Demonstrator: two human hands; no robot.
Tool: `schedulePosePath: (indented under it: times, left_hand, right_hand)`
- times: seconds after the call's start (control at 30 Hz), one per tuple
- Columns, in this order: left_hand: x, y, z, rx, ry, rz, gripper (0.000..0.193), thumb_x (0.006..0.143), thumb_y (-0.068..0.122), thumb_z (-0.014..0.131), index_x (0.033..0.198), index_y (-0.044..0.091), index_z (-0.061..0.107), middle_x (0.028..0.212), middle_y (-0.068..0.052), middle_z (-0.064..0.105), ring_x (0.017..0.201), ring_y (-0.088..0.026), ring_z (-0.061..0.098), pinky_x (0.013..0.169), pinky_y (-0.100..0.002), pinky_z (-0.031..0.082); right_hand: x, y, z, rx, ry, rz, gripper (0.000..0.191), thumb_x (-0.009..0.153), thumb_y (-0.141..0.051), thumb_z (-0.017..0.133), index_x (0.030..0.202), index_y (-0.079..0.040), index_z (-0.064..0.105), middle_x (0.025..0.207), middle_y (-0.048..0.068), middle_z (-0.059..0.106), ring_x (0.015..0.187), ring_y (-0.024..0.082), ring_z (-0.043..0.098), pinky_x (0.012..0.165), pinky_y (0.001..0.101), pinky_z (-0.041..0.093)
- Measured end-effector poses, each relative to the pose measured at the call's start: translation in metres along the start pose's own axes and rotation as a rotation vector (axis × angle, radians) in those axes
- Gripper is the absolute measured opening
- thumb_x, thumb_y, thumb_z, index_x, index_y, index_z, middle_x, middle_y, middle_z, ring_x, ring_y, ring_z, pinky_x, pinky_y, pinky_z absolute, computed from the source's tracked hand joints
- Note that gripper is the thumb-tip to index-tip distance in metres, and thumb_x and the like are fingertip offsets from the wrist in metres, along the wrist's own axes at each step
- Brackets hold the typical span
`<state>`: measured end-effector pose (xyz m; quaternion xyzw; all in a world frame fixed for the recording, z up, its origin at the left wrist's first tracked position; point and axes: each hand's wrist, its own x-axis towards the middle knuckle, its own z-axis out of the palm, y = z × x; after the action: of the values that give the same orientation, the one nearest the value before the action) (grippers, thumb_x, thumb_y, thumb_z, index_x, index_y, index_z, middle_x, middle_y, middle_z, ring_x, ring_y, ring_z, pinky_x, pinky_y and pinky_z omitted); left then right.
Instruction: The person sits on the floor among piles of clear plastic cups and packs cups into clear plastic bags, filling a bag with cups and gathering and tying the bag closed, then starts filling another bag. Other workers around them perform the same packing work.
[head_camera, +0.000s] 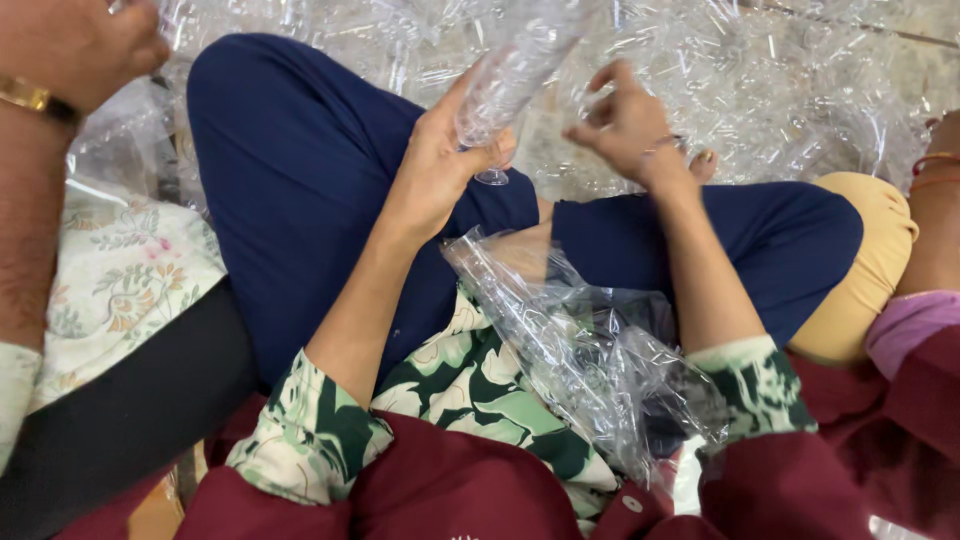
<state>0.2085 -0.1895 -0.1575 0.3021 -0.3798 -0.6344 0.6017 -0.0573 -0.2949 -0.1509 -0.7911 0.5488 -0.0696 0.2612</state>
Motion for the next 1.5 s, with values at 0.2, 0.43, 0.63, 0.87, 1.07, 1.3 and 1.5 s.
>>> schedulePosePath:
  times: [0.2,0.43,0.63,0.87,1.07,1.3,1.5]
  left_hand:
    - [-0.004,0.013,0.006,0.121,-0.137,-0.007,0.081,0.097,0.005,0.079,0.165,0.01,0.034,0.162,-0.008,0.046,0.115,-0.011,0.058,0.086,-0.028,0.057]
    - [-0.004,0.012,0.006,0.259,-0.132,-0.152,0.056,0.095,0.018,0.081,0.143,-0.001,0.06,0.103,-0.004,0.068,0.088,-0.01,0.062,0.078,-0.027,0.056]
    - [-0.003,0.008,0.012,0.283,-0.296,-0.159,0.05,0.094,0.021,0.08,0.135,-0.001,0.062,0.102,0.003,0.069,0.09,-0.006,0.063,0.081,-0.025,0.058]
    - [-0.002,0.017,0.01,0.159,-0.141,-0.125,0.041,0.096,0.023,0.082,0.121,-0.003,0.064,0.096,-0.001,0.068,0.085,-0.01,0.063,0.077,-0.028,0.055]
    - [0.0,0.016,0.008,0.158,-0.132,-0.063,0.039,0.098,0.023,0.081,0.124,-0.001,0.064,0.098,-0.001,0.067,0.086,-0.009,0.061,0.078,-0.027,0.054]
    - [0.002,0.011,0.003,0.213,-0.061,-0.012,0.047,0.096,0.021,0.081,0.132,-0.001,0.062,0.099,-0.001,0.069,0.085,-0.008,0.064,0.075,-0.026,0.057]
    - [0.001,0.006,0.005,0.3,-0.113,-0.022,0.046,0.096,0.02,0.082,0.131,-0.002,0.063,0.101,-0.003,0.071,0.086,-0.008,0.065,0.077,-0.026,0.058]
  right_hand:
    - [-0.031,-0.055,-0.045,0.691,-0.032,-0.172,0.022,0.107,-0.016,0.073,0.12,0.001,0.064,0.109,0.003,0.067,0.104,0.011,0.066,0.088,0.0328,0.063]
    - [-0.04,-0.049,-0.058,0.512,-0.047,-0.241,0.02,0.113,-0.016,0.066,0.114,0.003,0.07,0.103,0.005,0.071,0.097,0.01,0.065,0.087,0.0268,0.054]
    - [-0.032,-0.056,-0.002,1.095,0.03,-0.145,0.025,0.1,-0.011,0.049,0.121,-0.008,0.062,0.109,-0.002,0.069,0.104,0.008,0.067,0.097,0.0238,0.054]
    - [-0.003,0.007,0.02,0.249,0.024,-0.038,0.031,0.09,-0.024,0.067,0.112,-0.003,0.069,0.102,0.013,0.073,0.096,0.029,0.064,0.085,0.0382,0.054]
    - [-0.002,0.007,0.05,-0.436,-0.15,-0.164,0.048,0.068,-0.024,0.084,0.11,-0.004,0.069,0.099,0.019,0.073,0.101,0.039,0.068,0.086,0.0448,0.057]
    - [-0.031,-0.03,-0.042,0.891,0.187,-0.049,0.045,0.105,-0.018,0.07,0.144,-0.013,0.049,0.106,0.002,0.064,0.096,0.013,0.067,0.084,0.04,0.067]
    - [-0.047,-0.071,-0.041,0.955,0.127,-0.074,0.017,0.109,-0.022,0.063,0.114,-0.007,0.059,0.107,0.001,0.067,0.102,0.009,0.067,0.095,0.032,0.063]
